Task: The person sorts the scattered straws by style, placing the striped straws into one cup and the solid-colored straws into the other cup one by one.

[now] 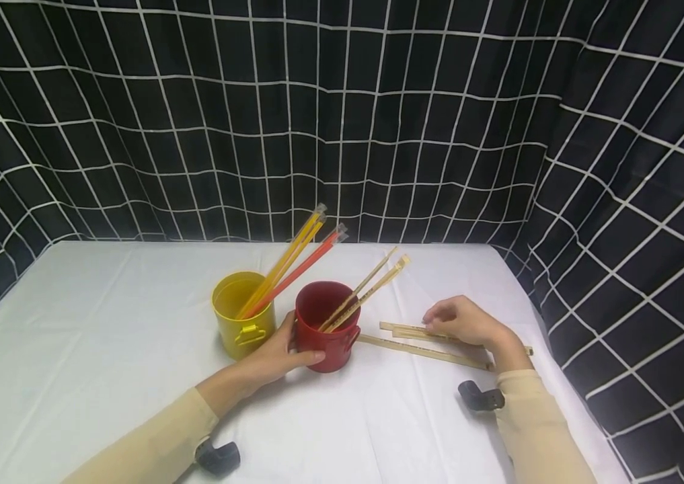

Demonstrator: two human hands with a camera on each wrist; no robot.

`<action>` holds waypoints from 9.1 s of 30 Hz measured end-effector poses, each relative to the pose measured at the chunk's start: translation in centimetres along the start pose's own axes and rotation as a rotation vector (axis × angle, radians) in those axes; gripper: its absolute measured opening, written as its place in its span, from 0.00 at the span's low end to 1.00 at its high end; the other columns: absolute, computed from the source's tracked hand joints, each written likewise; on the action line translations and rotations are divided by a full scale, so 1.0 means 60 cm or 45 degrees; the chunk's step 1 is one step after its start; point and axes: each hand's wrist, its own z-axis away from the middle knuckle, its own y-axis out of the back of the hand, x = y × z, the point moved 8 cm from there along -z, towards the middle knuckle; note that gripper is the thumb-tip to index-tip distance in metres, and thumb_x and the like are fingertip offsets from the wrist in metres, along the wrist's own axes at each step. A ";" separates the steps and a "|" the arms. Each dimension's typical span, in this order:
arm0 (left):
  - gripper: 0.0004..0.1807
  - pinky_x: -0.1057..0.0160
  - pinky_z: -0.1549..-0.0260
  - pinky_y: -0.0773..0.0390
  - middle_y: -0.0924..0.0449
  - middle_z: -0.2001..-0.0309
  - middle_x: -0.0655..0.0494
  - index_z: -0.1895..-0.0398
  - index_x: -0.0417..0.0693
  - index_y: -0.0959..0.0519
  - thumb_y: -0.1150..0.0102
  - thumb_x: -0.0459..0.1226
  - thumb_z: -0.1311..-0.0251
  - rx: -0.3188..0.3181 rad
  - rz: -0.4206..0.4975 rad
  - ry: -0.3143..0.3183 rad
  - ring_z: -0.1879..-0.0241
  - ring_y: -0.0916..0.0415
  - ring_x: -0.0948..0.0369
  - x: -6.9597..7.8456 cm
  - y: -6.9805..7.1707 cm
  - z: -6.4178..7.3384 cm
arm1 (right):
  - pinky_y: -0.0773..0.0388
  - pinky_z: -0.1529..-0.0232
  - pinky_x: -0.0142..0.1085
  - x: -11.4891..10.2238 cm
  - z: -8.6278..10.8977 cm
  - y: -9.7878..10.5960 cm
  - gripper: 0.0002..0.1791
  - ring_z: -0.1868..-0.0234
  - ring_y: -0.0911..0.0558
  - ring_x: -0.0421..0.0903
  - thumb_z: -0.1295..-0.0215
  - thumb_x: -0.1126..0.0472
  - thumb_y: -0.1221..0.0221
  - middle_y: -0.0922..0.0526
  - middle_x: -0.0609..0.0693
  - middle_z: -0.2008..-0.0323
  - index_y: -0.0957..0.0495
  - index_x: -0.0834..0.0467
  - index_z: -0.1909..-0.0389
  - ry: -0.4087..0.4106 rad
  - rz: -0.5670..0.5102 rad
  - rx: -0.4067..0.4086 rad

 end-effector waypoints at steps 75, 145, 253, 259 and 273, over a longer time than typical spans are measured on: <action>0.56 0.37 0.24 0.44 0.51 0.18 0.52 0.18 0.55 0.56 0.29 0.48 0.42 0.005 -0.024 0.006 0.19 0.53 0.49 0.005 0.002 0.005 | 0.14 0.54 0.28 -0.243 0.072 0.019 0.10 0.57 0.14 0.35 0.30 0.71 0.41 0.13 0.41 0.61 0.20 0.54 0.55 0.463 -1.138 0.524; 0.58 0.38 0.24 0.43 0.52 0.18 0.52 0.18 0.55 0.57 0.28 0.49 0.43 0.014 -0.023 0.016 0.18 0.53 0.49 -0.008 0.001 -0.002 | 0.20 0.46 0.34 0.006 0.026 -0.003 0.19 0.44 0.16 0.57 0.33 0.61 0.37 0.15 0.62 0.45 0.19 0.64 0.44 0.116 -0.112 -0.049; 0.57 0.37 0.24 0.42 0.51 0.18 0.54 0.18 0.58 0.56 0.28 0.49 0.43 0.009 -0.017 0.011 0.18 0.53 0.50 0.004 0.000 0.001 | 0.15 0.63 0.27 -0.254 0.116 0.120 0.12 0.66 0.15 0.40 0.37 0.82 0.43 0.14 0.49 0.65 0.18 0.65 0.62 0.921 -1.433 0.809; 0.57 0.37 0.24 0.43 0.51 0.18 0.54 0.18 0.58 0.56 0.28 0.49 0.43 0.005 -0.014 0.002 0.18 0.54 0.50 0.003 -0.002 0.002 | 0.16 0.65 0.26 -0.247 0.114 0.113 0.13 0.67 0.16 0.39 0.39 0.82 0.41 0.15 0.48 0.65 0.18 0.63 0.63 0.858 -1.330 0.915; 0.57 0.37 0.23 0.45 0.52 0.18 0.53 0.18 0.56 0.57 0.28 0.50 0.43 0.018 -0.022 0.019 0.18 0.55 0.49 -0.001 0.001 0.001 | 0.18 0.66 0.24 -0.227 0.054 0.050 0.03 0.67 0.16 0.34 0.35 0.71 0.36 0.13 0.38 0.67 0.18 0.62 0.63 0.500 -0.957 0.823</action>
